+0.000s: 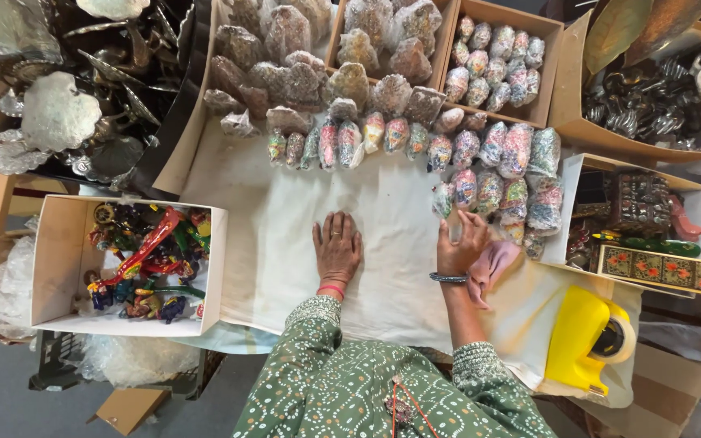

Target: The person wipes a small, colorful figurine with a pink cloth and then wraps it in bubble wrap. They place the wrapped item on a table among other similarly wrapped items.

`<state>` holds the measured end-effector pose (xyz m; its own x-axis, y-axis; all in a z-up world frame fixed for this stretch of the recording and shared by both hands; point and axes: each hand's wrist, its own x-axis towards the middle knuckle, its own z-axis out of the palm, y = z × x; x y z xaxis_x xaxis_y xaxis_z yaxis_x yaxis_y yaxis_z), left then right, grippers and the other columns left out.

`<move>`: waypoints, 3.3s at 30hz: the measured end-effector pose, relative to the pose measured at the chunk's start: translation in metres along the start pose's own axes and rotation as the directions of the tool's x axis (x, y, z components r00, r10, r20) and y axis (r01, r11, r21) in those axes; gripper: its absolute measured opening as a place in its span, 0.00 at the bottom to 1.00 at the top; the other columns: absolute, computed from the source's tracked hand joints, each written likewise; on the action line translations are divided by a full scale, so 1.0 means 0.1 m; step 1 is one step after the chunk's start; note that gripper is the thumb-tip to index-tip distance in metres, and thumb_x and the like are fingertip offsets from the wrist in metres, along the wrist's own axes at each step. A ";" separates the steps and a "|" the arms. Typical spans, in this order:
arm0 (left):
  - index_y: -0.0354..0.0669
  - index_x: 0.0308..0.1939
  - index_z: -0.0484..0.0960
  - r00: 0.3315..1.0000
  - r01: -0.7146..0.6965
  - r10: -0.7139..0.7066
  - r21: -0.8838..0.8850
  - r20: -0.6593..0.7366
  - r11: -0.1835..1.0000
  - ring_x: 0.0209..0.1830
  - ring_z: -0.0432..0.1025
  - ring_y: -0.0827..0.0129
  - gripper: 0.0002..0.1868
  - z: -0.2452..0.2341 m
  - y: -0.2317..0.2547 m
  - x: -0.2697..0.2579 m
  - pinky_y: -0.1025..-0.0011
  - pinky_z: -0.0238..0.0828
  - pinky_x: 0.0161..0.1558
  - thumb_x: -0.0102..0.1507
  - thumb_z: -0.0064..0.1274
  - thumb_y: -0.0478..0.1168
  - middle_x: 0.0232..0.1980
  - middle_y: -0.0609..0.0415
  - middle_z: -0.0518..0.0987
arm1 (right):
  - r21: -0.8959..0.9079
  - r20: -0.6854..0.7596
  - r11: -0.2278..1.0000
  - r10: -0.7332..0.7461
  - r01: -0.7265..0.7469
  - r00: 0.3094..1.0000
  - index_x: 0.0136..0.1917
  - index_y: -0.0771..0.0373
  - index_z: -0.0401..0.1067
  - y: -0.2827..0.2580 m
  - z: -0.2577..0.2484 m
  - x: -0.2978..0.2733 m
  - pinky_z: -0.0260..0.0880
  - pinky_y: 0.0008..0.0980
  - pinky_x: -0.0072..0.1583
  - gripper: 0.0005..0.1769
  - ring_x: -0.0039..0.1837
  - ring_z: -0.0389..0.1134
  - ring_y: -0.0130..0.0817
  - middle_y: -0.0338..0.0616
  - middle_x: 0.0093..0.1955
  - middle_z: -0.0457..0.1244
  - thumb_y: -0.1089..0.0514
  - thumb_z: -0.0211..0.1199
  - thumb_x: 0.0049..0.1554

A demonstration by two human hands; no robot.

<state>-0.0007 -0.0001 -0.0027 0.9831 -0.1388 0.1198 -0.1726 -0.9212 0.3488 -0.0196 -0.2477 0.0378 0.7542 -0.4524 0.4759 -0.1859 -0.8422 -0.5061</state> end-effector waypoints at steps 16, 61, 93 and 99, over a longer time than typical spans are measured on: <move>0.43 0.69 0.70 1.000 -0.002 0.002 -0.015 -0.018 1.000 0.76 0.55 0.59 0.29 -0.02 0.00 0.02 0.46 0.44 0.75 0.66 0.48 0.51 0.71 0.53 0.65 | 0.541 0.275 0.679 0.414 -0.495 0.868 0.57 0.65 0.77 0.65 0.60 -0.17 0.73 0.30 0.46 0.13 0.44 0.71 0.26 0.40 0.45 0.71 0.58 0.71 0.61; 0.43 0.69 0.70 1.000 -0.001 0.001 -0.021 -0.017 1.000 0.76 0.56 0.60 0.28 -0.03 0.02 0.01 0.47 0.44 0.76 0.67 0.47 0.51 0.71 0.53 0.66 | -0.148 0.495 0.974 -0.078 0.172 0.866 0.50 0.65 0.76 0.10 0.20 1.05 0.73 0.45 0.50 0.14 0.46 0.73 0.48 0.53 0.45 0.70 0.54 0.71 0.56; 0.44 0.68 0.70 1.000 -0.005 0.005 -0.002 -0.001 1.000 0.76 0.55 0.60 0.28 -0.04 0.01 0.01 0.47 0.43 0.76 0.66 0.47 0.51 0.71 0.54 0.65 | 0.174 0.033 0.910 0.376 -0.376 0.926 0.42 0.66 0.75 0.17 0.94 0.10 0.72 0.33 0.43 0.13 0.39 0.75 0.34 0.47 0.37 0.72 0.55 0.74 0.58; 0.44 0.68 0.70 1.000 -0.001 0.000 0.000 0.006 1.000 0.76 0.55 0.60 0.27 -0.05 0.01 0.01 0.47 0.44 0.76 0.67 0.47 0.51 0.72 0.55 0.65 | 0.282 -0.032 0.916 0.306 -0.285 0.951 0.47 0.69 0.75 0.08 0.84 0.07 0.75 0.33 0.46 0.13 0.42 0.75 0.37 0.49 0.42 0.72 0.57 0.73 0.56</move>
<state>0.0001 0.0006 0.0024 0.9833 -0.1413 0.1147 -0.1730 -0.9212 0.3484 0.0375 -0.2328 -0.0234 0.6404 -0.6977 0.3210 -0.2079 -0.5598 -0.8021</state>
